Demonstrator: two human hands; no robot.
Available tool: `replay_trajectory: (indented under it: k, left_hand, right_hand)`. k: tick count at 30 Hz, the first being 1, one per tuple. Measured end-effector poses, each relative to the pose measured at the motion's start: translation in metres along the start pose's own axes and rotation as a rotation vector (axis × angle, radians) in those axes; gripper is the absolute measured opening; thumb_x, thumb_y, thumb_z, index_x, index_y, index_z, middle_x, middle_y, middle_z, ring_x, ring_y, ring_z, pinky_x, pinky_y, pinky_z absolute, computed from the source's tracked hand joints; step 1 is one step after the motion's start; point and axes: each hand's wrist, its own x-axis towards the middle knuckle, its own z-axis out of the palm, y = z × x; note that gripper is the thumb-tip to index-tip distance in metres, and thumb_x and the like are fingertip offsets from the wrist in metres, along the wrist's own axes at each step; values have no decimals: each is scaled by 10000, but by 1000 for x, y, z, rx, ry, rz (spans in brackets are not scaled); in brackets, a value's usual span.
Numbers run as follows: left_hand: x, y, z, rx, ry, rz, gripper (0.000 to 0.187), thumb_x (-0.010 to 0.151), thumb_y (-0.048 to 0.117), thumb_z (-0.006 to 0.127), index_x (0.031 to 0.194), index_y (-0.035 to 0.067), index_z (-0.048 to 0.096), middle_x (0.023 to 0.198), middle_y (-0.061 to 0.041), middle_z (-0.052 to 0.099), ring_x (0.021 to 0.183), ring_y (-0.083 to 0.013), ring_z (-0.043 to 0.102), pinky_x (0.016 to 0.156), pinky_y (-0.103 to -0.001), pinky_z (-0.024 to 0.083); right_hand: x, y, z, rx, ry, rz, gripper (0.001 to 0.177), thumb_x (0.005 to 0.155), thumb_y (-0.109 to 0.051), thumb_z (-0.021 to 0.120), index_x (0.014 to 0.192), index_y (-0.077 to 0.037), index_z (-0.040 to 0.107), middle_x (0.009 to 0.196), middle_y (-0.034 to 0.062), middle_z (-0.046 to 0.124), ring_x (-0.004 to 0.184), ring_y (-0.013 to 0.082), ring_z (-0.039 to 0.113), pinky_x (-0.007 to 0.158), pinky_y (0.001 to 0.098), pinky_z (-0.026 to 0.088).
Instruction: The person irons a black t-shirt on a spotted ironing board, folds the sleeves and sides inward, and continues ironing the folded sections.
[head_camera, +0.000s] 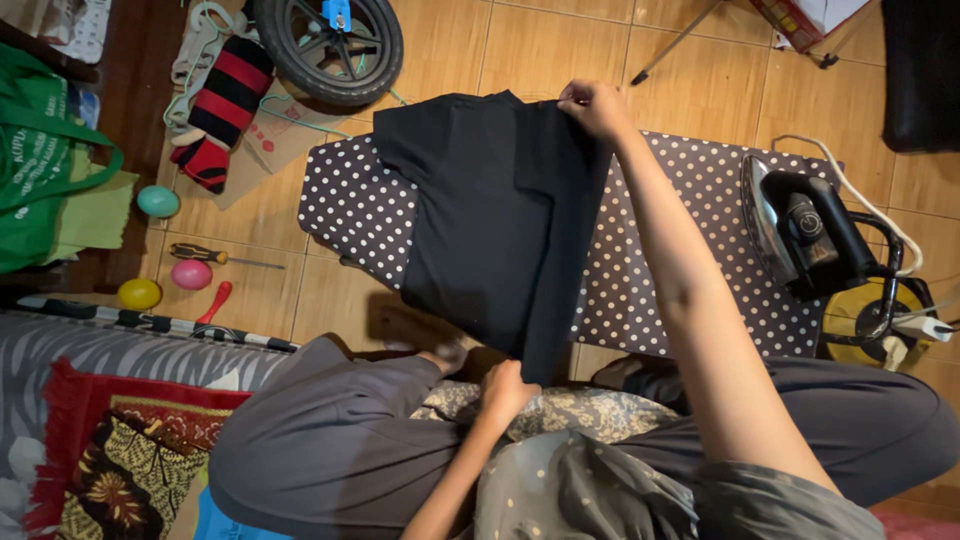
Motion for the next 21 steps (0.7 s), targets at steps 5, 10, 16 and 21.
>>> replay_trajectory:
  k: [5,10,16,21]
  left_hand:
    - [7,-25,22,31,-50,-45,276,676,237,812,885,64,765,946,-205,736,943,-414,690,844,-507,547]
    - [22,-66,60,247,35,-45,132,759,144,753,878,88,747,944,-195,744,933,-409,712,814,-523,567]
    - [23,-33,23,186,-58,-107,367,706,202,784,1049,108,693,1072,-176,725,1079,-392,665,914,-526,507]
    - [25,-16,4,38,85,-26,772,669,410,847,1331,82,623,1219,-219,684,1142,-405,615,991,-526,439]
  right_hand:
    - [-28,-42,2,-297,35,126,268,1006,-411,679,1108,-171,741,1062,50,787,1069,217,710,1207,512,279]
    - [-82,-63,16,-310,407,-120,608,1092,-377,620,1563,-50,418,1653,195,348,1519,387,291,1219,630,138]
    - [-221,-77,52,-383,265,58,680,1023,-380,618,1563,-45,374,1661,179,308,1536,391,265,1207,606,188]
    - [-318,-104,66,-94,475,280,651,970,-340,666,1494,-19,452,1416,179,554,1340,378,474,1144,516,340]
